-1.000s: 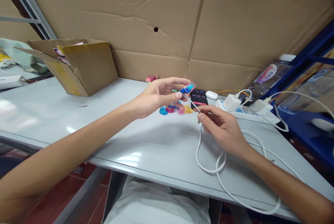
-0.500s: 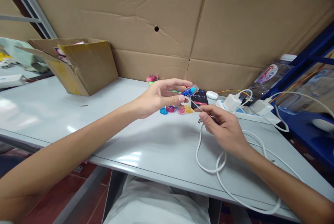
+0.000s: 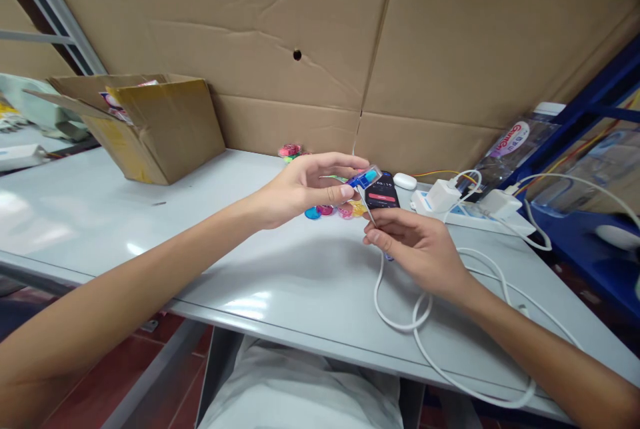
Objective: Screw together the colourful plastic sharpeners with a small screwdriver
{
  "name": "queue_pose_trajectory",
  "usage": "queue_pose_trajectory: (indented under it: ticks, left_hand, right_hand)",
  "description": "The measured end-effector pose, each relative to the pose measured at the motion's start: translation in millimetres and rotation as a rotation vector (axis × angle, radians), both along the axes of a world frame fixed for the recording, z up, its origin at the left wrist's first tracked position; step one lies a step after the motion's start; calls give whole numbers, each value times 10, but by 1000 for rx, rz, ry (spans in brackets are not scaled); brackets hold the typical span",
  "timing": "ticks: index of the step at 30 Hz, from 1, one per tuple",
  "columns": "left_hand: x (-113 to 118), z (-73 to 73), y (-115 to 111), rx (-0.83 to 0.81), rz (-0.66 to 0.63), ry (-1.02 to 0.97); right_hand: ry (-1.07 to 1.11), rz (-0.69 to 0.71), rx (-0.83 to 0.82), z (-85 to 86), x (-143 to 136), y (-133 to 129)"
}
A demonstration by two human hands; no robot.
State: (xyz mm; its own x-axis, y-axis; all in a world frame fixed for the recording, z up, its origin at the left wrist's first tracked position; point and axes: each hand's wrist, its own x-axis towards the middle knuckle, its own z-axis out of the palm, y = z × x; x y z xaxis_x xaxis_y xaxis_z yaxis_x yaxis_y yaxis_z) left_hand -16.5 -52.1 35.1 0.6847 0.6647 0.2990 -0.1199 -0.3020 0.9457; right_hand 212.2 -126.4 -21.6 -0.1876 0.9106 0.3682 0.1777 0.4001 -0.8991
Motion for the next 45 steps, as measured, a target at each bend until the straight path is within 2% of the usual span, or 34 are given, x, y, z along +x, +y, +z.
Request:
queue_pose_trajectory:
  ticks: [6,10,13,21,23,29,33,35,36,39,40,41,44,45]
  left_hand:
    - [-7,5,3,0,-10,-18]
    - [11,-1,-25,-30,-87,-19]
    - [38,-7,-59,-52,-140,-14]
    - [51,-64,-28,-83,-96,-20]
    - [67,-84,-46,-25,-83,-4]
    - [152,-178,-194,376,111,140]
    - [157,-256,-192,528,109,208]
    - [150,-285,-175,560,78,251]
    - [147,-295,-170,562,66,266]
    - [146,-310,-171,542,48,311]
    - [148,-314,-172,535,46,328]
    - [150,-318,-173,531,47,345]
    - [159,-351,-164,542,50,378]
    - [162,-370,-159,544,41,383]
  right_hand:
    - [15,-77,0,13,-29,-13]
    - [-18,-179,43,41,-51,-28]
    - [-69,-206,65,43,-58,-37]
    - [-157,-107,88,26,-20,-74]
    - [-172,-136,108,41,-19,-85]
    - [-53,-210,208,106,-25,-130]
    - [-109,-301,342,166,-7,-165]
    - [-215,-364,446,186,17,-160]
    - [-310,-351,484,191,31,-148]
    - [-649,-164,487,192,69,-95]
    - [-698,-133,468,190,76,-79]
    - [-705,-141,452,187,80,-69]
    - [-603,-306,438,181,75,-69]
    - [-627,-295,431,180,70,-75]
